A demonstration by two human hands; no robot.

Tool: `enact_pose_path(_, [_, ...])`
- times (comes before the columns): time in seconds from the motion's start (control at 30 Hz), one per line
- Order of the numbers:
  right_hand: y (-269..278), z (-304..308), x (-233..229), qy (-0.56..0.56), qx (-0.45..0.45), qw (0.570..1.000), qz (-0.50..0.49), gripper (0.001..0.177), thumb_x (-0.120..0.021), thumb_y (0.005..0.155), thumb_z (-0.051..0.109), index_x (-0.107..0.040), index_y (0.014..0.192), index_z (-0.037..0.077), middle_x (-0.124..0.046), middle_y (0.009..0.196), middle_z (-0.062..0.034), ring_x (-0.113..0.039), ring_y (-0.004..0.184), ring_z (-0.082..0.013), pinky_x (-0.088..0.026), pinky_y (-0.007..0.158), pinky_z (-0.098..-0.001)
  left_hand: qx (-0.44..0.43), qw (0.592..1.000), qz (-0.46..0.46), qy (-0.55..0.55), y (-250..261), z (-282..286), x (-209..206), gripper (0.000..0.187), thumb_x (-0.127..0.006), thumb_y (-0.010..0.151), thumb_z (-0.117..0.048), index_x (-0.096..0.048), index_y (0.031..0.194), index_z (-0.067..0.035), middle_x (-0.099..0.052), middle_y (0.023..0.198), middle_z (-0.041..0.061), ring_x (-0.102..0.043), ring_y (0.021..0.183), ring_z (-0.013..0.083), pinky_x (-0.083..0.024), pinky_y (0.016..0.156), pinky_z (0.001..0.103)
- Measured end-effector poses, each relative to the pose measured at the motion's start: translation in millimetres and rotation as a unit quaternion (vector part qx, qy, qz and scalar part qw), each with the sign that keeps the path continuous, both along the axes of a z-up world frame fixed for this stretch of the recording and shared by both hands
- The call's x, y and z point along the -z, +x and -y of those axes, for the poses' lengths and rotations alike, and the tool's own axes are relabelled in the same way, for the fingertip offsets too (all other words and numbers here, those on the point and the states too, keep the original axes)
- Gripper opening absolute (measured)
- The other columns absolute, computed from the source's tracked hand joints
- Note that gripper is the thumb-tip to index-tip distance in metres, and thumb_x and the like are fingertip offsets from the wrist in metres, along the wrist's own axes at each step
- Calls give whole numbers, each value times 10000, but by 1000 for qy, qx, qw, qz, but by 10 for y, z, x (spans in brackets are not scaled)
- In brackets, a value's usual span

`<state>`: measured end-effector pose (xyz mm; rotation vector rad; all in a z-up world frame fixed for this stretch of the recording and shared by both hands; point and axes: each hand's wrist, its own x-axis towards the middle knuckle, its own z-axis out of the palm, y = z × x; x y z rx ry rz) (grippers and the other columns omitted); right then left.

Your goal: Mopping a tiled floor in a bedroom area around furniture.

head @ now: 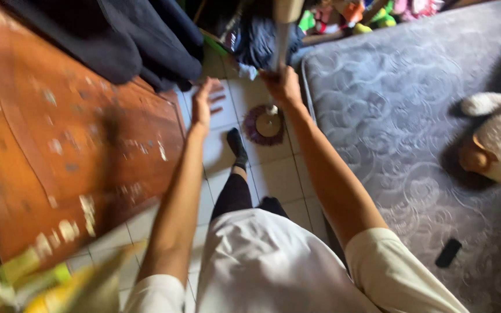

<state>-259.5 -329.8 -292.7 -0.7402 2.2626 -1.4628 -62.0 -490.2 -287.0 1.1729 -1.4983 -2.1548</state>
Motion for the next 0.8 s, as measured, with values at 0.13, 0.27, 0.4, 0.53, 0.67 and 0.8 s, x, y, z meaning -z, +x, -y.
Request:
enact_pose_path(0.13, [-758,619,325,-63,35,997,-14,354,-778,972,290,-589,837,23,-488,653,-2,-442,621,-81,-407,554,-314,0,996,65,63,-344,687,1473,571,-517,902,-665,-690,1158,-184,-742,1104,58,-684,925,183,-533,716,363])
enact_pose_path(0.27, [-1412,1011,945,-55,16,998,5,350,-824,897,289,-639,789,13,-601,678,3,-530,632,-89,-455,573,-302,18,988,120,99,-602,1124,2164,527,-626,911,-550,-633,1240,-138,-688,1170,77,-673,954,203,-499,748,390])
enact_pose_path(0.4, [-1761,1253,1833,76,4,997,-23,314,-803,893,302,-709,797,19,-662,640,-24,-623,567,-119,-481,544,-297,59,972,219,61,-1029,1458,2983,610,-642,874,-535,-586,1305,-107,-696,1179,98,-697,984,222,-537,789,420])
enact_pose_path(0.53, [-1747,1408,2766,93,16,985,144,296,-781,900,295,-730,754,43,-684,631,-7,-640,554,-83,-503,507,-271,79,959,272,-16,-1426,1696,4522,716,-692,841,-512,-523,1382,-75,-740,1074,168,-708,954,276,-540,811,416])
enact_pose_path(0.67, [-1765,1522,3659,15,9,987,157,308,-784,911,269,-689,754,21,-680,646,-31,-614,566,-65,-476,499,-265,71,964,191,-169,-2023,1755,5995,896,-753,852,-510,-355,1499,-34,-750,1112,171,-703,1036,284,-529,938,393])
enact_pose_path(0.8, [-1859,1574,4722,21,-46,995,83,333,-811,903,230,-663,689,22,-648,592,-58,-583,519,-100,-465,484,-279,-15,989,144,5,-2729,1778,5882,1037,-729,717,-449,-223,1558,-114,-572,1322,213,-643,1102,359,-579,871,498])
